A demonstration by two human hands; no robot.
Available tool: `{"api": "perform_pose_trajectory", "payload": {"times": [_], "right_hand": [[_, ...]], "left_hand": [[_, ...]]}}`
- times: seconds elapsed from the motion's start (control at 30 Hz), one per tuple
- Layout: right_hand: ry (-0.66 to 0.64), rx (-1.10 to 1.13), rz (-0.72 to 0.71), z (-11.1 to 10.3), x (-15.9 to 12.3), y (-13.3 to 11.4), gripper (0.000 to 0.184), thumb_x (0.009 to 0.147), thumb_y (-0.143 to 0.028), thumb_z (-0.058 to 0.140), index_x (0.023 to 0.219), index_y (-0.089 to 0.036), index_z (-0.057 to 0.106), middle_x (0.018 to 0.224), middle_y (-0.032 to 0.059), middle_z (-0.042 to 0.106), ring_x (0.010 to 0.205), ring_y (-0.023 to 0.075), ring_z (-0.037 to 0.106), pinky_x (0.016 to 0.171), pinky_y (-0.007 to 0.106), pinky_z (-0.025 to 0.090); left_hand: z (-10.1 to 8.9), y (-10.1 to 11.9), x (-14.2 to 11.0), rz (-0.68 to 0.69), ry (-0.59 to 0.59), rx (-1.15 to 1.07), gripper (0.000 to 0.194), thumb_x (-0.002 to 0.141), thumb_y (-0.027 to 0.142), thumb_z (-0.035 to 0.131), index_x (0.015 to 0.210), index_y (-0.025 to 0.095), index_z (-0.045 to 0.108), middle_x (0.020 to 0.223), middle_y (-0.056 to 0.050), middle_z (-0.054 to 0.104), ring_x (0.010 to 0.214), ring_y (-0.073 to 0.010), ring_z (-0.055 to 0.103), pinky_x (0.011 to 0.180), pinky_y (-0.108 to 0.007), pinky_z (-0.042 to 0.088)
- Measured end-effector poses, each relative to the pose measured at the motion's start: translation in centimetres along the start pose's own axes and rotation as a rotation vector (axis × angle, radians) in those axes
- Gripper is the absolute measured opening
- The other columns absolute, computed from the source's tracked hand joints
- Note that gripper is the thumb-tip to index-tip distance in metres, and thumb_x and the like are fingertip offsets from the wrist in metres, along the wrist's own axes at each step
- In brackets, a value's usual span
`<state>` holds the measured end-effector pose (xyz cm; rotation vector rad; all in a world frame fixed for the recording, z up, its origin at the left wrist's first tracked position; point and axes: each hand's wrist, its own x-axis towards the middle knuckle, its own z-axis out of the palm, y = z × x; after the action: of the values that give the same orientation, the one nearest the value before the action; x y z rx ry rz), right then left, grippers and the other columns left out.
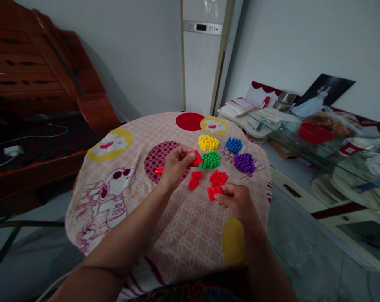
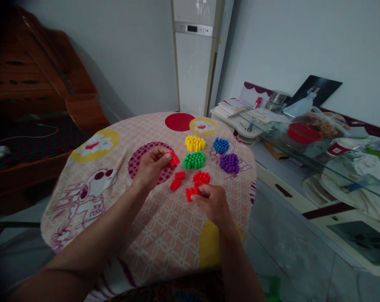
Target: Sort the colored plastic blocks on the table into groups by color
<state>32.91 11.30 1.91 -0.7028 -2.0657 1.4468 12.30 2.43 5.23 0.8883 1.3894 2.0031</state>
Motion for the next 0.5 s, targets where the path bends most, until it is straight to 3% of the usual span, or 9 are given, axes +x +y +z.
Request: {"api": "perform_pose_trajectory", "payload": {"times": [0.1, 0.23, 0.37, 0.5], "right_hand": [[0.111, -0.040, -0.077, -2.6, 0.3, 1.8, 0.016, 0.077, -0.032, 0.068, 0.074, -0.017, 0.073, 0.070, 0.0003, 0.067, 0.065, 0.0156, 0.059, 0.060, 0.025, 0.044], [0.175, -0.055, -0.103, -4.8, 1.9, 4.8, 0.023, 0.075, -0.033, 0.068, 0.090, -0.019, 0.079, 0.092, 0.0049, 0.076, 0.084, 0.0226, 0.068, 0.075, 0.032, 0.053], [0.151, -0.065, -0.018, -4.7, 3.0, 6.7, 0.032, 0.075, -0.034, 0.063, 0.098, -0.018, 0.079, 0.089, 0.0051, 0.077, 0.079, 0.0236, 0.069, 0.072, 0.034, 0.055], [0.147, -0.128, -0.017, -4.0, 3.2, 6.5, 0.035, 0.079, -0.032, 0.057, 0.102, -0.017, 0.078, 0.094, 0.0054, 0.077, 0.082, 0.0230, 0.070, 0.073, 0.033, 0.055]], "left_hand": [[-1.0, -0.5, 0.6, 0.005, 0.053, 0.037, 0.037, 0.070, 0.042, 0.081, 0.084, 0.014, 0.062, 0.071, -0.002, 0.069, 0.060, -0.0100, 0.061, 0.059, -0.021, 0.048], [-1.3, -2.5, 0.8, -0.063, -0.107, 0.148, 0.031, 0.071, 0.040, 0.079, 0.082, 0.014, 0.065, 0.065, 0.000, 0.066, 0.055, -0.0089, 0.057, 0.053, -0.019, 0.043], [-1.1, -4.1, 0.6, -0.002, -0.306, 0.374, 0.017, 0.078, 0.030, 0.071, 0.082, 0.014, 0.069, 0.070, -0.002, 0.069, 0.062, -0.0116, 0.062, 0.059, -0.021, 0.046], [-0.8, -4.8, 0.2, 0.092, -0.424, 0.635, 0.012, 0.082, 0.018, 0.062, 0.086, 0.016, 0.073, 0.081, -0.003, 0.074, 0.074, -0.0136, 0.066, 0.070, -0.023, 0.049]]}}
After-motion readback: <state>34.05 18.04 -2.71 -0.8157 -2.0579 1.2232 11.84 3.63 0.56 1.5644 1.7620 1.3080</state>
